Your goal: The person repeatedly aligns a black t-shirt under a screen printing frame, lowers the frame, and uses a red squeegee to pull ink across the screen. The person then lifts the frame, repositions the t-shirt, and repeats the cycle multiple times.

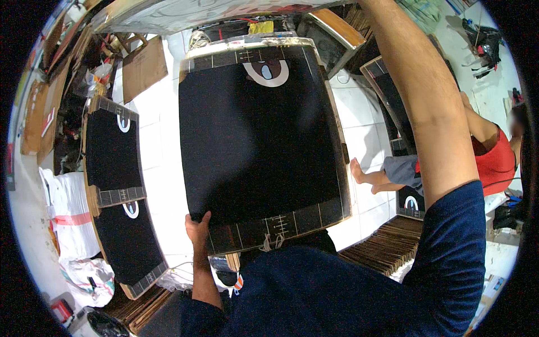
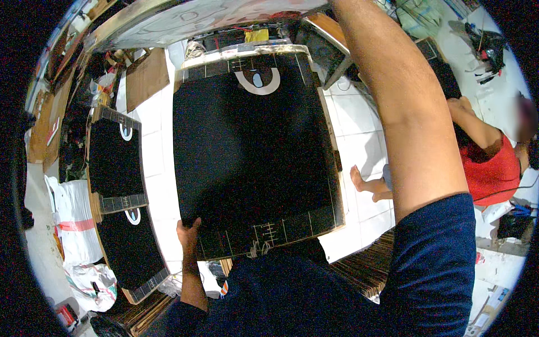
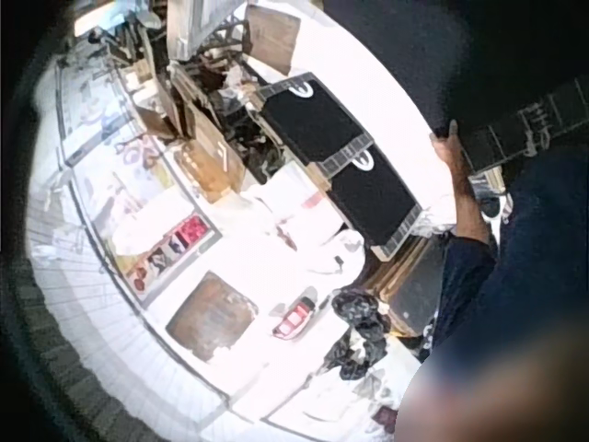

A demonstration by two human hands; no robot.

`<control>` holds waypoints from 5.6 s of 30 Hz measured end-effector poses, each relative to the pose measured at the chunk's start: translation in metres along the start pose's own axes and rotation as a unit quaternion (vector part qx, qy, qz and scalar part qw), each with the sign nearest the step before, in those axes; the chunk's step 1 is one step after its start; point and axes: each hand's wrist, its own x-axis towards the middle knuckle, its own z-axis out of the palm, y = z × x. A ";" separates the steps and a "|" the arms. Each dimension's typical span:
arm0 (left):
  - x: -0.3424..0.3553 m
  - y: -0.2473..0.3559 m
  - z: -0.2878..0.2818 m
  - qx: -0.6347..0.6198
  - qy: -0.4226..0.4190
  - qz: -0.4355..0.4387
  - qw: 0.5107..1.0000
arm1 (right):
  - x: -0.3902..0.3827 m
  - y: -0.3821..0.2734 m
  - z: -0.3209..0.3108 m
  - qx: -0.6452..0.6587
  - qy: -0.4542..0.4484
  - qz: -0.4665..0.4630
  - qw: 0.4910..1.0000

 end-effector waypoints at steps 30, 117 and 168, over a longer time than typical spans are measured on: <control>0.016 0.296 0.154 -0.537 -0.079 -0.155 0.826 | -0.294 0.120 0.149 0.153 -0.145 -0.041 0.977; -0.014 0.411 0.117 0.197 -0.003 0.513 0.835 | -0.268 0.122 0.097 0.075 0.053 -0.150 0.984; -0.005 0.008 -0.368 0.340 0.357 -0.010 0.870 | 0.050 0.063 0.011 -0.039 0.017 -0.001 0.999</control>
